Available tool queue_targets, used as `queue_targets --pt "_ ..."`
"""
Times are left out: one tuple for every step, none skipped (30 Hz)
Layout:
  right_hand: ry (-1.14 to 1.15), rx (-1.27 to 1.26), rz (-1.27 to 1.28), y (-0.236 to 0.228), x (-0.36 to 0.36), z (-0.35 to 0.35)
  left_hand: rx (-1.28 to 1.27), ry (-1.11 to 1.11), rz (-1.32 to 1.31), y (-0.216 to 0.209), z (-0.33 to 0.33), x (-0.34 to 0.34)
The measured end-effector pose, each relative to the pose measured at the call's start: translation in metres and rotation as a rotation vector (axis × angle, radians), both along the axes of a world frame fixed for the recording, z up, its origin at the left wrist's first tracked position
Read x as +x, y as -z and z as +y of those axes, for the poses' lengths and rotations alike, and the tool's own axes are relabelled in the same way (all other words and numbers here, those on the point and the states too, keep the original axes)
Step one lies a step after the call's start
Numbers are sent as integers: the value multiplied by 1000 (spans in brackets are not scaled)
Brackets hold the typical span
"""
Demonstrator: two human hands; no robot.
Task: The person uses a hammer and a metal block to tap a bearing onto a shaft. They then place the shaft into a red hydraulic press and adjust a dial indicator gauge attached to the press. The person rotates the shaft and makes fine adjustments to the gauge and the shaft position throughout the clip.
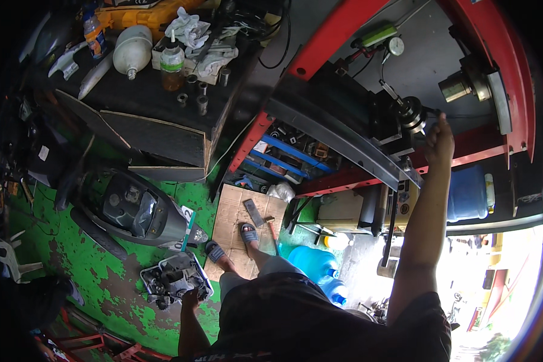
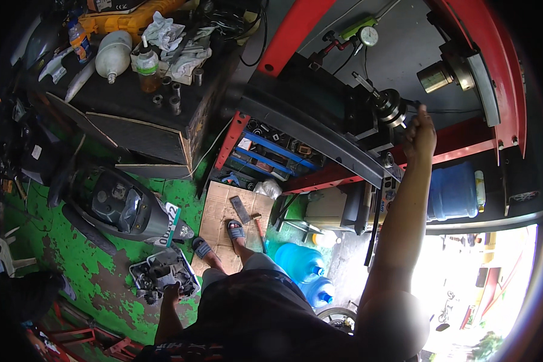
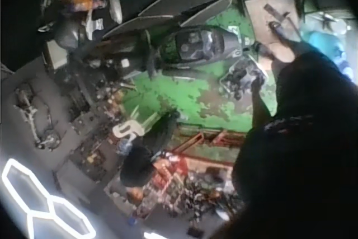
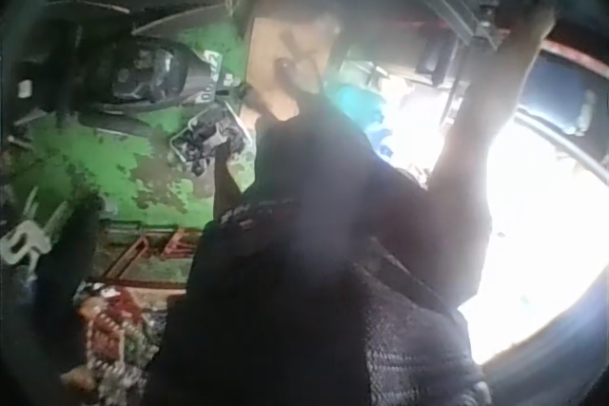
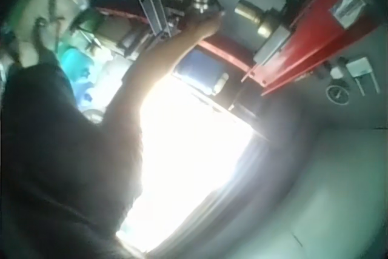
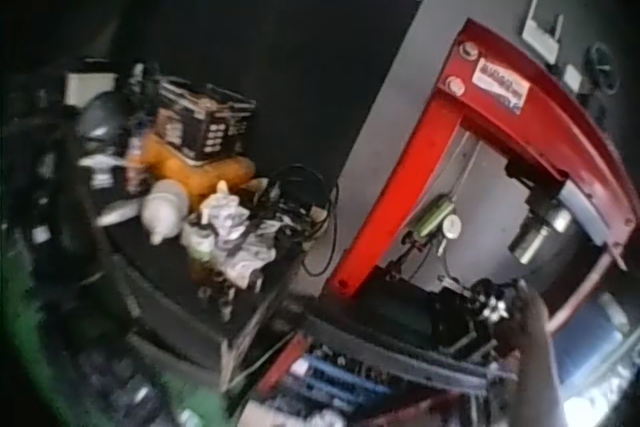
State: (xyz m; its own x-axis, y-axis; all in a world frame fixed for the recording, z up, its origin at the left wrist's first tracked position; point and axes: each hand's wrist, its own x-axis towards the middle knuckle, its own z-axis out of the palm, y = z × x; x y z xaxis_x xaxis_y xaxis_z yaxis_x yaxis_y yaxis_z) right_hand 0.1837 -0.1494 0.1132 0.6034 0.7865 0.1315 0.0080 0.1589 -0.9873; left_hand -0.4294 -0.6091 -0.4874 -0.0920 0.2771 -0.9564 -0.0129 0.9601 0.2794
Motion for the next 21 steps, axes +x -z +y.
queue_targets --pt "25 -92 1 4 7 4 -8 12 -2 -6 5 -2" --pt "30 -105 18 2 6 5 -16 13 -3 -7 7 -2" --pt "35 -118 36 0 5 5 -24 13 -3 -8 8 -1" --pt "39 -130 53 -1 4 4 -17 30 5 -9 9 0" --pt "-115 -37 125 -6 9 -5 -12 51 18 -9 9 -3" --pt "-95 6 98 -4 12 -5 -6 72 30 -9 9 -4" --pt "-76 50 71 -2 13 -5 6 61 24 -8 9 -4" --pt "-57 93 44 -1 11 -5 18 50 18 -8 8 -3" --pt "1 -5 24 8 15 2 30 39 12 -8 8 -3" --pt "8 -42 25 9 13 1 27 45 12 -9 8 -5" --pt "9 -76 26 10 11 2 26 45 11 -8 9 -5" --pt "11 -111 27 10 9 3 26 46 11 -8 8 -5" --pt "-9 -39 25 4 16 -1 42 40 11 -7 7 -4" --pt "-15 33 9 4 14 -2 56 35 14 -9 6 -5" --pt "-21 105 -8 5 11 -2 71 31 18 -10 5 -6" --pt "-27 177 -24 6 8 -1 49 32 1 -10 5 -6" --pt "-2 79 -35 8 7 0 27 39 -18 -11 5 -7" --pt "22 -20 -45 12 5 4 5 47 -37 -11 5 -8" --pt "48 -118 -54 13 5 5 11 48 -40 -12 4 -11" --pt "22 -81 -28 10 4 4 19 39 -44 -12 3 -11" --pt "-3 -43 -1 4 4 0 26 29 -48 -12 2 -10"
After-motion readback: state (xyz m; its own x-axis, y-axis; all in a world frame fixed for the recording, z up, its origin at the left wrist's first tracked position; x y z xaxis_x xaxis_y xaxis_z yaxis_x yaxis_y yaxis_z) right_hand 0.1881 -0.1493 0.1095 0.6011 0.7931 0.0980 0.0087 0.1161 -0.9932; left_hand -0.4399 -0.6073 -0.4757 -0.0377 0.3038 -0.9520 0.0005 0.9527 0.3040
